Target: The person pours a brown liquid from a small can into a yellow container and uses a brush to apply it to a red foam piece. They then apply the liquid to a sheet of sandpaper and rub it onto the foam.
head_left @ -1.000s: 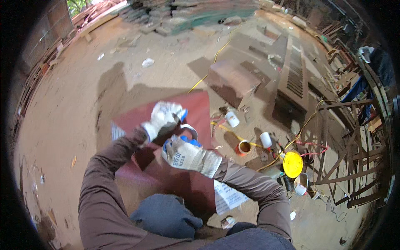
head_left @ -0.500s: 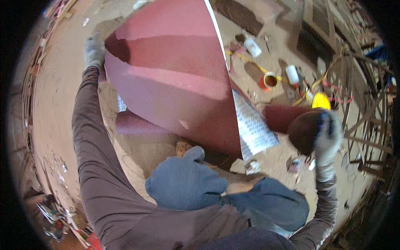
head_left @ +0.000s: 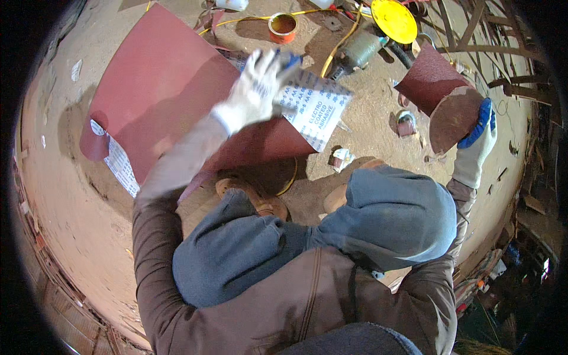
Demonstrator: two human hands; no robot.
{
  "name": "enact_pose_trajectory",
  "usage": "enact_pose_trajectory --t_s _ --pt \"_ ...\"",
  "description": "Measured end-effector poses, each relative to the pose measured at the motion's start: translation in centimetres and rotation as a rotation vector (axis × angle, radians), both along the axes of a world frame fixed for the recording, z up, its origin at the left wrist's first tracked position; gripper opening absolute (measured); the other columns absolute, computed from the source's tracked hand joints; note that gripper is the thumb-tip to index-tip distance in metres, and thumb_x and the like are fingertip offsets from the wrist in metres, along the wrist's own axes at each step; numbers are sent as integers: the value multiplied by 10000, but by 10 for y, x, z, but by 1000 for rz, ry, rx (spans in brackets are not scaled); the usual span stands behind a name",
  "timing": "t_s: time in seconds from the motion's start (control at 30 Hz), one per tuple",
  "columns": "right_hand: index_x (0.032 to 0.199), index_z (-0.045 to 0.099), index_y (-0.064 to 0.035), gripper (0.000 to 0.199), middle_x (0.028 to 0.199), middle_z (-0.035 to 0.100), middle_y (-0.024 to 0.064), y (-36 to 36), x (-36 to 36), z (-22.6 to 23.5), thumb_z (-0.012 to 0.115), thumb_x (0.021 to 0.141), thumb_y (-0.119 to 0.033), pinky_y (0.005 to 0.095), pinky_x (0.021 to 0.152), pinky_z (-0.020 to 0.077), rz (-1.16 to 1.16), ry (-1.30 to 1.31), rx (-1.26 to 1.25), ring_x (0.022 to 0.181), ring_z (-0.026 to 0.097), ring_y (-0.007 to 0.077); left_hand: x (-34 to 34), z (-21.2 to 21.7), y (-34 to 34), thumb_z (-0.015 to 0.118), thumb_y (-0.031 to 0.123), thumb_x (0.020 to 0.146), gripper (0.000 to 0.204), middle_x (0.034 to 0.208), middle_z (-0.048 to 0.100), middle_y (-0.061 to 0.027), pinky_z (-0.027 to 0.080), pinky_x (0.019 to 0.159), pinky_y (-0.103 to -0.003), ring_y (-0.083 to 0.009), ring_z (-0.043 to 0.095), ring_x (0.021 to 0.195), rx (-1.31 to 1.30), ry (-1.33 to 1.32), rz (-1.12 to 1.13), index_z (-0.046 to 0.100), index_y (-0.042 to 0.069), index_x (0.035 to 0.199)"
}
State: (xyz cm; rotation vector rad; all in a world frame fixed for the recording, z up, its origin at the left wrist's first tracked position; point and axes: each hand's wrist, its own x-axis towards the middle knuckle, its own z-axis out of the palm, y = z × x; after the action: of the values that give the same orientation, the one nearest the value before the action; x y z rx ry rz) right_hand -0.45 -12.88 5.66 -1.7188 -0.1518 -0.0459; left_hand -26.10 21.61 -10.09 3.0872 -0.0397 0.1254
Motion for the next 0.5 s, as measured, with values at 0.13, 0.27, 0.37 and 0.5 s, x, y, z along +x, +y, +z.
enact_pose_trajectory --t_s 0.13,0.27,0.37,0.5 --pt "1050 715 -17 300 947 705 60 -34 -9 -18 636 1011 -303 303 765 515 -135 -85 -93 839 640 146 42 -27 20 719 505 825 765 1159 675 -167 440 1000 -488 -364 597 1152 -61 232 -24 477 137 1451" --pt "1070 709 1 300 963 698 59 -76 5 -33 615 1022 -280 310 811 509 -144 -56 -38 876 634 144 18 -27 43 679 454 861 502 972 725 -121 541 745 -480 -350 702 867 -103 541 -87 620 158 1262" --pt "1181 679 23 372 1057 695 85 -85 11 -40 567 1046 -305 332 869 508 -75 -8 -146 958 637 176 -115 -76 107 546 365 935 329 878 706 -126 510 833 -462 -319 696 865 -217 495 -45 660 169 1173" --pt "1232 654 17 406 1132 678 94 -90 9 -67 558 1049 -332 346 903 502 3 -33 -280 999 627 181 -324 -41 211 570 317 918 342 1046 666 -129 461 964 -471 -316 650 1028 285 765 64 652 148 1204"
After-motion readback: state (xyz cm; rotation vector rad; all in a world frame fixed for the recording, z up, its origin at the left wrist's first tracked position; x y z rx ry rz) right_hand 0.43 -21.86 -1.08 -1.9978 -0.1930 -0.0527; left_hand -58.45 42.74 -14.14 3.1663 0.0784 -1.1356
